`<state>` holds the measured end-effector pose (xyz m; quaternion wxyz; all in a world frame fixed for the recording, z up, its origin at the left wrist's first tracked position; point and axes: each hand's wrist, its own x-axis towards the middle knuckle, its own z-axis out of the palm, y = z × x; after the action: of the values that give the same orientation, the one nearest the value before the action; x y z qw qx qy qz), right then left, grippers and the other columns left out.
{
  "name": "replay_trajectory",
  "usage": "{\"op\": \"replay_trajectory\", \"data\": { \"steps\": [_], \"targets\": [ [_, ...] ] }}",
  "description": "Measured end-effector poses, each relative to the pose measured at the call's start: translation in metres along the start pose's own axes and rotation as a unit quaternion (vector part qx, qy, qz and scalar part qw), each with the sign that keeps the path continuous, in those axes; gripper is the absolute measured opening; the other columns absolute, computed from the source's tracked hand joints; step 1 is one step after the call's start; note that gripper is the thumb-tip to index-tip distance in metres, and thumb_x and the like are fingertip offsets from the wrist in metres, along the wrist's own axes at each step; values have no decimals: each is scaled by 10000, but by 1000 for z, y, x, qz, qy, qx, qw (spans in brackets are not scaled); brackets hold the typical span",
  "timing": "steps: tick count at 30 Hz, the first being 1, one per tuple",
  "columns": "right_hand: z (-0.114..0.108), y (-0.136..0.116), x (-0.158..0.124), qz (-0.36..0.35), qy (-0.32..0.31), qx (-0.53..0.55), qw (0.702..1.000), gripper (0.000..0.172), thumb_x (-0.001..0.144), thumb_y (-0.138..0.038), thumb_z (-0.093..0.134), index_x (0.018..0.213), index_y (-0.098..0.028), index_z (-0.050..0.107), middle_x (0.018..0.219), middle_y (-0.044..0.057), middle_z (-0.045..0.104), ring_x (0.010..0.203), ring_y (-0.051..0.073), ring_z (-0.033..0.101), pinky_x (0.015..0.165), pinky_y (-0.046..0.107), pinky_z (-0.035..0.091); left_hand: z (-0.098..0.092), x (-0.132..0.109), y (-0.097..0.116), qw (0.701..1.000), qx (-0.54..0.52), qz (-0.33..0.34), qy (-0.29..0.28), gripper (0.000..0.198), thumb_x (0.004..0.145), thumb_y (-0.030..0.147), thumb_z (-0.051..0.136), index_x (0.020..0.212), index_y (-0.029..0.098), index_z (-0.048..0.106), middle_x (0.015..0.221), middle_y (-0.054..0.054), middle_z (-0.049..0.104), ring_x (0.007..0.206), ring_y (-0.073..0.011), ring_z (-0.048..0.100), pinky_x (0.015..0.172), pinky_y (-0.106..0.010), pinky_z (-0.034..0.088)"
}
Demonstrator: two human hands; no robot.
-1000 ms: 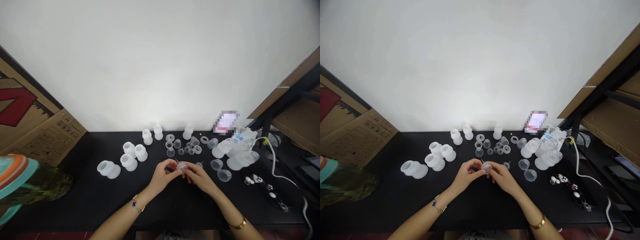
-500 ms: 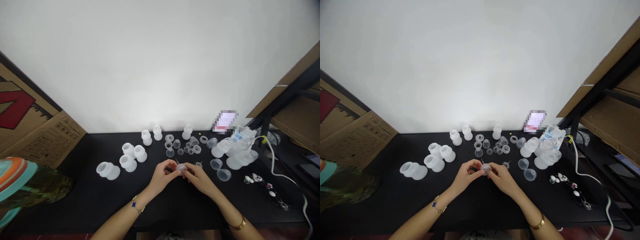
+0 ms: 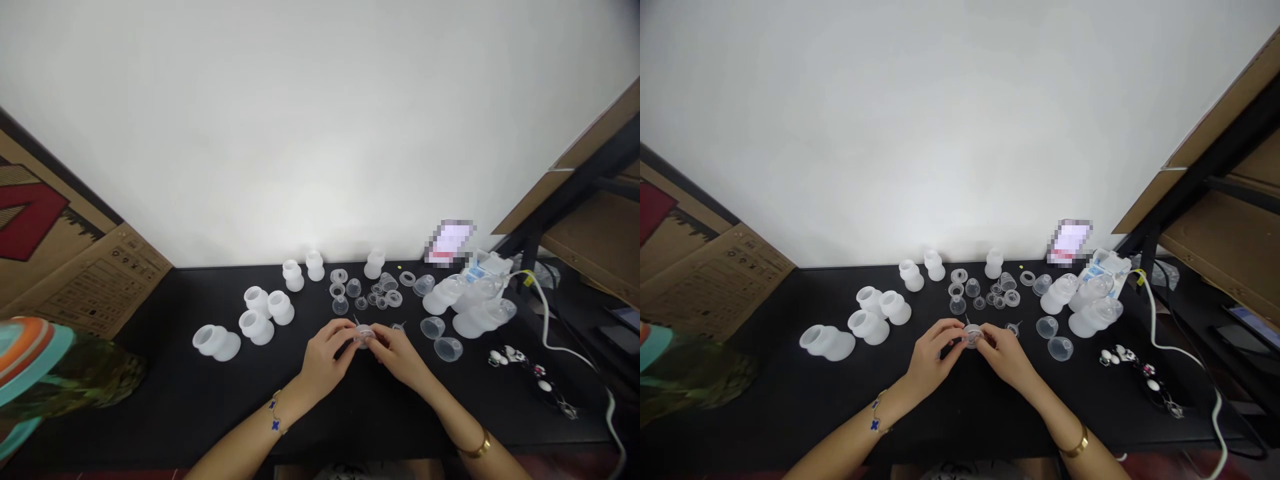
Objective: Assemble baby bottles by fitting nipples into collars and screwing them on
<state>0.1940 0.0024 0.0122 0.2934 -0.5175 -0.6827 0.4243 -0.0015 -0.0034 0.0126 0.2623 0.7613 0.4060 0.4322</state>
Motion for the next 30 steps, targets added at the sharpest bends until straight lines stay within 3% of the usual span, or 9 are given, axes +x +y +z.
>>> {"op": "replay_trajectory", "data": {
  "steps": [4,7,21,30],
  "targets": [
    [0,2,1,-1,12,-10,1000,236,922,-311,483,709,-209,496,608,-49,447,551,127,482,502,223,361,3,-3,-3,992,74,101,29,263,962,175,564,1188,267,662,1106,-57,698,1005,-188,687,884,-311,588],
    [1,4,1,2,22,-18,1000,235,917,-313,473,704,-214,475,609,-51,437,548,128,479,503,226,358,4,-4,-5,985,103,130,38,281,958,157,572,1213,243,654,1124,-65,695,993,-179,690,870,-298,597],
    [3,4,2,2,29,-8,1000,228,903,-319,458,696,-226,444,602,-56,414,534,126,462,488,225,345,2,-4,-7,991,57,117,-2,317,941,151,596,1229,268,659,1197,-66,667,1017,-171,683,858,-285,601],
    [3,3,2,-11,35,9,999,217,927,-307,466,742,-211,526,604,-57,442,523,117,456,486,219,340,1,-4,-4,991,62,120,-1,310,948,162,585,1232,272,642,1216,-68,661,1027,-175,687,864,-299,609]
  ]
}}
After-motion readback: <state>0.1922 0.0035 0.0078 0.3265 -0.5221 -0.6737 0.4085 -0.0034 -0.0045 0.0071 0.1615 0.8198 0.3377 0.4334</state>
